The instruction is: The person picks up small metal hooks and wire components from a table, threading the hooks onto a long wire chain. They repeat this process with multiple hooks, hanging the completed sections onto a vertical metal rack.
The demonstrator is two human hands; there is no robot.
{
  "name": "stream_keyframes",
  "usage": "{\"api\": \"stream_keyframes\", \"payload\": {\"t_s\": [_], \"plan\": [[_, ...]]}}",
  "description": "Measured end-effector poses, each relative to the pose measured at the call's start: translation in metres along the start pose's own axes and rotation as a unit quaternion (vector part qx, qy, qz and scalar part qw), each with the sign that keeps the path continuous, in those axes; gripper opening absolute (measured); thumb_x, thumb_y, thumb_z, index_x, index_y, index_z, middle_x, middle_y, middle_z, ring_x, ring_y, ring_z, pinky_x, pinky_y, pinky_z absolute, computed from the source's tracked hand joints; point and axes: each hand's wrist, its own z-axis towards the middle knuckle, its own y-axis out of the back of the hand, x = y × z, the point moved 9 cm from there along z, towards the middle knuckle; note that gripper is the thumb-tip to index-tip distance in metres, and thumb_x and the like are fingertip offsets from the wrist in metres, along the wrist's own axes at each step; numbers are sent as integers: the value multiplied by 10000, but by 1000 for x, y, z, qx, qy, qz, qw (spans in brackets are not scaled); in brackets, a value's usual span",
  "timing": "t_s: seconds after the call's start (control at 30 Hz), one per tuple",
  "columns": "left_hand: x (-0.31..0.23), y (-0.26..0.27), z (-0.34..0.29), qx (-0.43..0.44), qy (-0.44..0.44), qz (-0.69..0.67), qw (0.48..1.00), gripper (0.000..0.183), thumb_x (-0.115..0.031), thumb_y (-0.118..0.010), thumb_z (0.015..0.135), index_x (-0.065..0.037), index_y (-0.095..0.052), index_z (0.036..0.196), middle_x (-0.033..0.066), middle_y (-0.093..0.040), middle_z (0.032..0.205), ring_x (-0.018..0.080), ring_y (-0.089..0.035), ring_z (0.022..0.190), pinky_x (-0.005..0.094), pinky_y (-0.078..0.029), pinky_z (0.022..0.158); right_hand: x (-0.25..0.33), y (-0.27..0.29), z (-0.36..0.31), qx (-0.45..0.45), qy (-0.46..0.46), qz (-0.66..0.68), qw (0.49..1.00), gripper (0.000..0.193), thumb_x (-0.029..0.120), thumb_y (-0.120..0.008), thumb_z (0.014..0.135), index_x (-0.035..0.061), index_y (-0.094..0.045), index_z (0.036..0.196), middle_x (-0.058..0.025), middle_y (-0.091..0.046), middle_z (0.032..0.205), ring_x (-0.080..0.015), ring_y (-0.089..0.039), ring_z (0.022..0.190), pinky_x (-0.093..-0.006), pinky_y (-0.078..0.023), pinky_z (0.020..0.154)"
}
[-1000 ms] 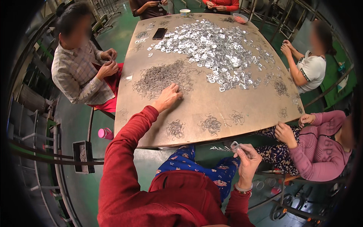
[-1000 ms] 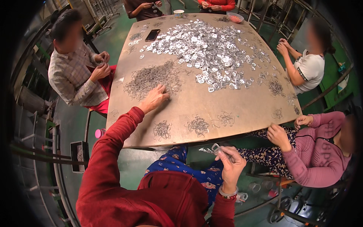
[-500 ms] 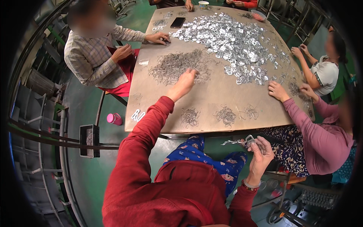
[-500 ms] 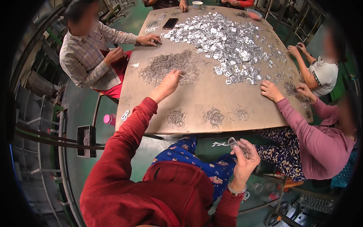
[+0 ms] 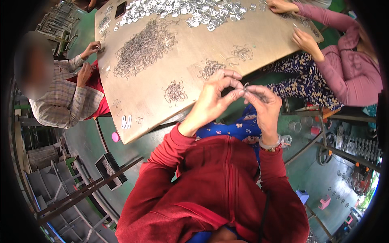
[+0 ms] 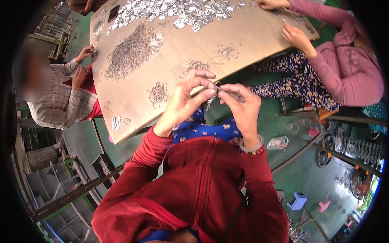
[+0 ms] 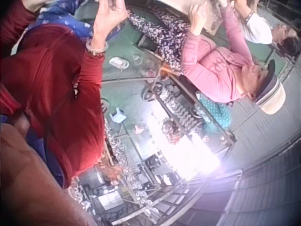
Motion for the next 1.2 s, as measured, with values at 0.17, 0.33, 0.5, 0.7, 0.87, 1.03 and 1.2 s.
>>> {"api": "stream_keyframes", "payload": {"t_s": [0.17, 0.33, 0.5, 0.7, 0.87, 1.03, 1.2], "plan": [[5, 1, 2, -55, -10, 39, 998, 100, -79, -649, 786, -17, -618, 858, 153, -570, 1018, 289, -542, 982, 359, -418, 848, 4, -8, 2, 8, 50, 24, 998, 98, -103, -630, 776, -67, -612, 865, -82, -589, 916, -105, -589, 708, -213, -497, 612], [8, -1, 4, -20, -13, 19, 1000, 76, -12, -570, 843, 2, -563, 917, 129, -619, 974, 233, -600, 872, 318, -478, 774, 5, -4, 19, 33, 66, 18, 997, 99, -104, -618, 780, -67, -624, 872, -88, -567, 897, -121, -584, 681, -226, -489, 571], [12, 1, 13, 16, -49, 23, 998, 61, 1, -569, 837, 3, -566, 897, 103, -633, 875, 243, -610, 820, 334, -466, 777, -2, 4, 91, 7, -8, -60, 998, 110, -10, -574, 854, -56, -640, 929, -75, -605, 791, -91, -556, 618, -204, -441, 538], [30, -4, 16, 16, -19, 2, 1000, 74, -5, -603, 813, -6, -575, 882, 96, -615, 867, 246, -597, 844, 339, -459, 777, -56, -95, 220, 203, 206, -309, 906, 291, -23, -495, 825, 44, -618, 1080, -125, -603, 1007, -257, -569, 884, -333, -479, 722], [30, -5, 10, 31, -13, -19, 999, 58, -21, -593, 823, -7, -560, 869, 107, -587, 871, 262, -577, 854, 351, -446, 780, -97, -135, 253, 253, 346, -525, 735, 422, -92, -468, 714, 49, -571, 1098, -157, -493, 1174, -352, -407, 1130, -413, -440, 888], [28, -1, 8, 31, -28, -15, 999, 65, -50, -587, 835, -8, -553, 872, 107, -575, 862, 264, -563, 847, 357, -439, 777, -79, -114, 257, 225, 290, -519, 772, 280, -27, -570, 740, 18, -582, 1016, -136, -578, 1045, -292, -532, 989, -358, -465, 785], [25, 4, 1, -3, -61, -12, 998, 68, -79, -596, 842, -23, -571, 871, 86, -586, 859, 255, -564, 841, 349, -444, 765, -57, -76, 193, 154, 39, -201, 967, 278, -15, -603, 795, -8, -592, 1072, -83, -639, 806, -123, -571, 656, -249, -466, 610]]}}
